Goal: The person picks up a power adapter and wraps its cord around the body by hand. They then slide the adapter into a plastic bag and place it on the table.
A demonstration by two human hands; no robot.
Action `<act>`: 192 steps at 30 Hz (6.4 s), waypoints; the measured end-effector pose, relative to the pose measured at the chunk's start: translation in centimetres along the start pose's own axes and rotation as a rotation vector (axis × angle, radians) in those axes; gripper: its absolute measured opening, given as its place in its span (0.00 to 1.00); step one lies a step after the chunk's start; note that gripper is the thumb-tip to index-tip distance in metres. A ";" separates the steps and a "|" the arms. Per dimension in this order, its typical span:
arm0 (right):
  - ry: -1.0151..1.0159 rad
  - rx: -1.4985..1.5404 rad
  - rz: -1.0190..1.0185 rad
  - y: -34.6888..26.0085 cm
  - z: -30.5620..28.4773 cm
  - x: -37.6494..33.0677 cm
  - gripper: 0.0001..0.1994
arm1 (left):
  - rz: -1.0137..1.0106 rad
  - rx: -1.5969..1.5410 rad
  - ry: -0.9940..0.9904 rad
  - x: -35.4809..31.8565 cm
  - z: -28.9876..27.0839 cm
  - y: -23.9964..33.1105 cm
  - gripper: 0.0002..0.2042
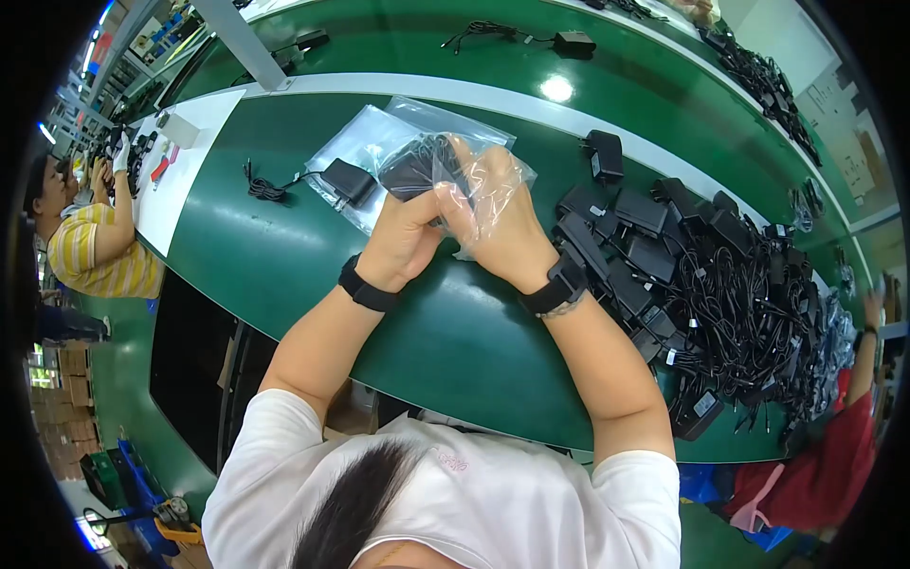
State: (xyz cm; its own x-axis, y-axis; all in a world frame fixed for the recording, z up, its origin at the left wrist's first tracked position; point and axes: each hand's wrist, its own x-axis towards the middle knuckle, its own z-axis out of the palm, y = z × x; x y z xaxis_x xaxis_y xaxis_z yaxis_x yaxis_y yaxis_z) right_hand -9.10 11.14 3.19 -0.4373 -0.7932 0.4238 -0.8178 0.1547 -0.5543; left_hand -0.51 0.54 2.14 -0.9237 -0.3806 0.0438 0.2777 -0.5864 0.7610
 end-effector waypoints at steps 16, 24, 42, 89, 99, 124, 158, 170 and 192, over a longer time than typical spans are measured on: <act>0.150 0.851 0.320 0.8 -0.2 -0.1 0.22 | 0.053 -0.216 0.143 1.6 -2.0 0.5 0.11; 0.669 1.248 0.275 3.1 -4.7 1.6 0.19 | 0.026 -0.338 0.096 1.5 -2.7 1.8 0.12; 0.212 1.412 0.542 -1.0 -0.9 -0.2 0.16 | 0.058 -0.032 -0.154 1.3 -1.8 1.2 0.30; 0.294 0.523 0.262 -0.4 -0.6 -2.2 0.16 | -0.099 0.342 0.092 0.3 -1.0 0.9 0.10; -0.130 1.238 0.577 0.9 -4.5 -1.3 0.26 | 0.345 0.591 0.090 0.1 -0.1 -0.1 0.07; -0.061 -1.088 0.752 33.1 -15.0 12.5 0.34 | 0.704 1.141 0.253 -0.2 -1.1 2.4 0.08; -0.595 1.121 0.489 -3.2 -7.2 -3.9 0.43 | -0.053 -0.325 0.181 1.0 -2.3 3.6 0.17; -0.004 0.818 0.686 -0.3 -6.3 -3.3 0.12 | 0.358 0.421 0.089 0.3 -1.8 4.5 0.35; 0.346 0.134 0.010 -2.1 0.0 -3.5 0.25 | 0.587 0.964 0.319 -1.4 0.1 -1.2 0.23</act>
State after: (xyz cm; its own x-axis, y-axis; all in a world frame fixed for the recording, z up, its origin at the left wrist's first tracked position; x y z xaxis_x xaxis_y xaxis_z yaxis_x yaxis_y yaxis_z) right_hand -5.88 13.61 2.85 -0.5645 -0.5420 0.6225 -0.7667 0.0650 -0.6387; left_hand 0.40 1.85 1.28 -0.5742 -0.6548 0.4915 0.1985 0.4711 0.8595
